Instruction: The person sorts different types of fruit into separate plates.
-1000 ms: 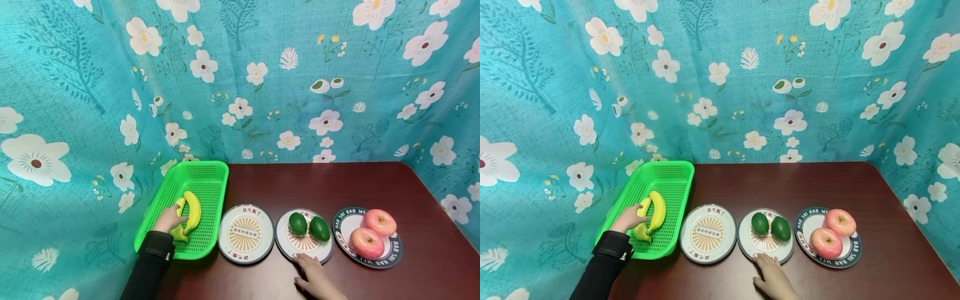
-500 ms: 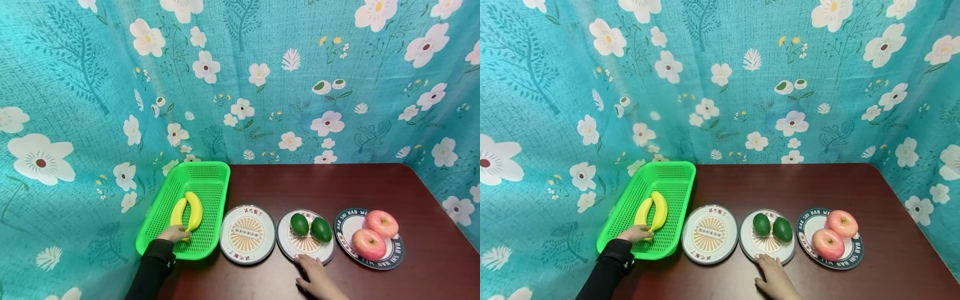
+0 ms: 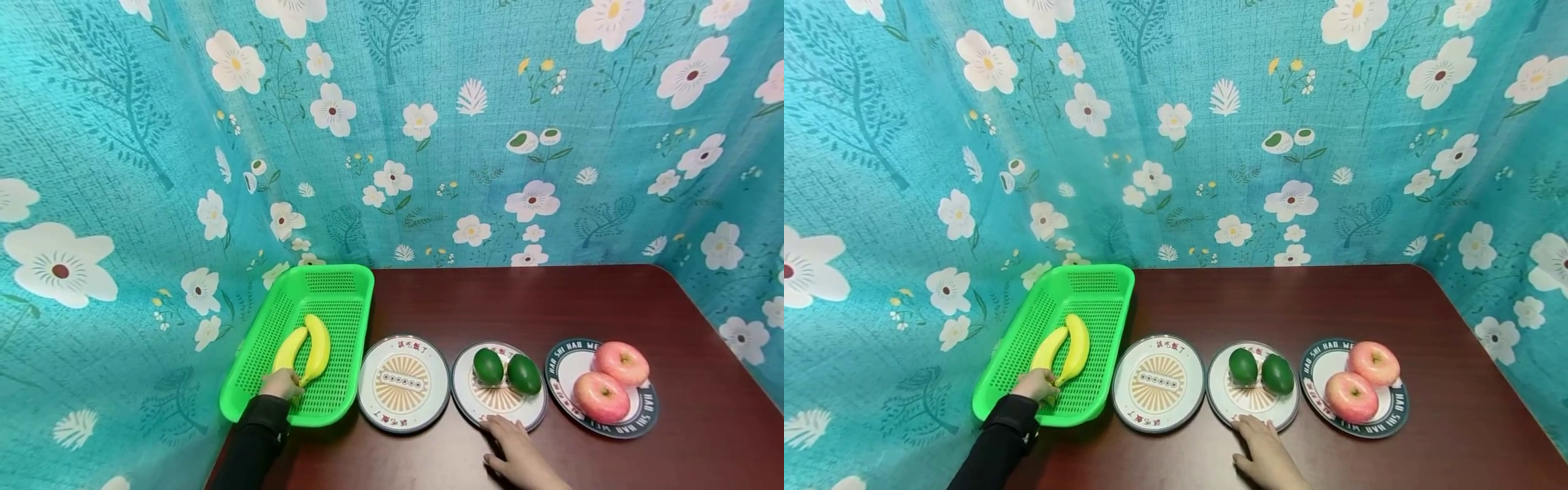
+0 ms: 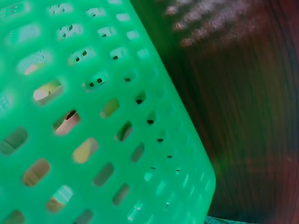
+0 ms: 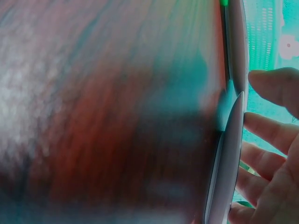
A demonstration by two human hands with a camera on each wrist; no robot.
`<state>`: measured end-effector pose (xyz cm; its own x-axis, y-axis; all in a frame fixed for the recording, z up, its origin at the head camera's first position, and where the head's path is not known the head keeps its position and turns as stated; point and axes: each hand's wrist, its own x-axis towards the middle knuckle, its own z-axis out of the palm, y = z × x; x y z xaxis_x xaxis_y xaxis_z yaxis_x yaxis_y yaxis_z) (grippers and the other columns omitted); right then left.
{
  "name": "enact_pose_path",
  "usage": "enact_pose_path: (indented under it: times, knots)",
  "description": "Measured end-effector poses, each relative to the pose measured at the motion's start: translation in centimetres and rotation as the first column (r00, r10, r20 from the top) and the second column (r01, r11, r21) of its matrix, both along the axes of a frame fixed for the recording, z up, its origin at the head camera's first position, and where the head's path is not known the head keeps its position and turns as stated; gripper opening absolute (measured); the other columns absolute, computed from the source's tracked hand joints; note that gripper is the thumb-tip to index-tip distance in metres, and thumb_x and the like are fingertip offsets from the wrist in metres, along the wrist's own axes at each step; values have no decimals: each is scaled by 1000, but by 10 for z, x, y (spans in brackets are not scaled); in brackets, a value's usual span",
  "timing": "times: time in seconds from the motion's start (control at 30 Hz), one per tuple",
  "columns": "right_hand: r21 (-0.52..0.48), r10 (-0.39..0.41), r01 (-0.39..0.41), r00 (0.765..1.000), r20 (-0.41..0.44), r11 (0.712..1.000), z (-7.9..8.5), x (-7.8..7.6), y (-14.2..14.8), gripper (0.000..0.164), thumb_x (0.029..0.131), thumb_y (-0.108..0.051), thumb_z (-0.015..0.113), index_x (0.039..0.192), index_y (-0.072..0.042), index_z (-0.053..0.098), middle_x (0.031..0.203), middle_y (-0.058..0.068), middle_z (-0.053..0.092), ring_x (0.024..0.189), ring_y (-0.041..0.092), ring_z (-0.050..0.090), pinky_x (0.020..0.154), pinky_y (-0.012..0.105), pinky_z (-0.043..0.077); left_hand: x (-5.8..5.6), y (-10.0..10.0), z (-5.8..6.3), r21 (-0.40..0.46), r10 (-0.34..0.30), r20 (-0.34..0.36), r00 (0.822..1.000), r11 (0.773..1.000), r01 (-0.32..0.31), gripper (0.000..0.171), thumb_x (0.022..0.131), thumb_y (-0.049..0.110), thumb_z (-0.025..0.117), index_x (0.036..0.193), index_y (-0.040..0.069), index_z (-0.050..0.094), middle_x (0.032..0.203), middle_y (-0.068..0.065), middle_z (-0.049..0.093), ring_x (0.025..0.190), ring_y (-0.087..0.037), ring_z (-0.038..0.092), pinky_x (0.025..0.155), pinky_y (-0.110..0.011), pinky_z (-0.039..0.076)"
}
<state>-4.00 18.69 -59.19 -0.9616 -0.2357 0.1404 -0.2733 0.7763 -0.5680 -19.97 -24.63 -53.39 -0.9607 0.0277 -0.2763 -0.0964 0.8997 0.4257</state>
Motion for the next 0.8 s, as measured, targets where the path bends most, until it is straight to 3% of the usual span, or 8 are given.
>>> enact_pose_path:
  times: [0.13, 0.3, 0.4, 0.53, 0.7, 0.8]
  knots:
    - [-13, -7, 8, 1000, 9, 1000, 0, 1, 0, 51, 70, -14, 76, 113, 6, 60, 116, 23, 57, 111, 42, 51, 93, 68, 30, 0, 1, -1, 11, 51, -17, 999, 999, -51, 11, 79, -1, 70, 83, -1, 60, 90, -23, 50, 92, -46, 44, 65, -41, 44]
    - [-13, -8, 9, 999, 32, 1000, 0, 1, 0, 51, 70, -14, 76, 114, 5, 59, 117, 23, 57, 112, 42, 50, 94, 67, 30, 2, 1, 3, 38, 109, -19, 994, 993, -108, 10, 82, -9, 61, 90, -3, 58, 96, -35, 38, 72, -33, 42, 53, -33, 39]
    - [-13, -4, 5, 999, 40, 1000, 0, 2, -1, 50, 70, -15, 76, 114, 5, 59, 117, 23, 57, 112, 42, 50, 94, 67, 30, 4, -3, 7, 59, 128, 0, 992, 990, -128, 17, 81, -11, 57, 97, -5, 58, 102, -39, 35, 69, -31, 41, 52, -33, 37]
    - [-13, -4, 5, 1000, 31, 1000, 0, 2, -1, 50, 71, -13, 76, 114, 5, 60, 117, 23, 57, 112, 42, 50, 94, 67, 30, 5, -6, 14, 69, 136, -9, 991, 988, -136, 25, 80, -9, 58, 105, -7, 60, 102, -37, 40, 75, -34, 41, 54, -33, 37]
    - [-17, -9, 10, 999, 45, 1000, 3, 1, -1, 49, 71, -12, 75, 114, 6, 60, 117, 24, 57, 113, 43, 50, 94, 68, 29, 5, 1, 30, 145, 139, -83, 987, 981, -127, 29, 83, -4, 57, 112, -6, 59, 104, -33, 42, 75, -32, 41, 53, -31, 38]
    - [-19, -10, 11, 999, 54, 1000, 5, 0, -1, 48, 71, -11, 75, 113, 6, 60, 117, 24, 56, 113, 42, 50, 94, 68, 30, 6, 14, 43, 181, 115, -147, 982, 980, -88, 27, 85, 0, 58, 112, -5, 60, 108, -34, 42, 78, -32, 42, 55, -31, 37]
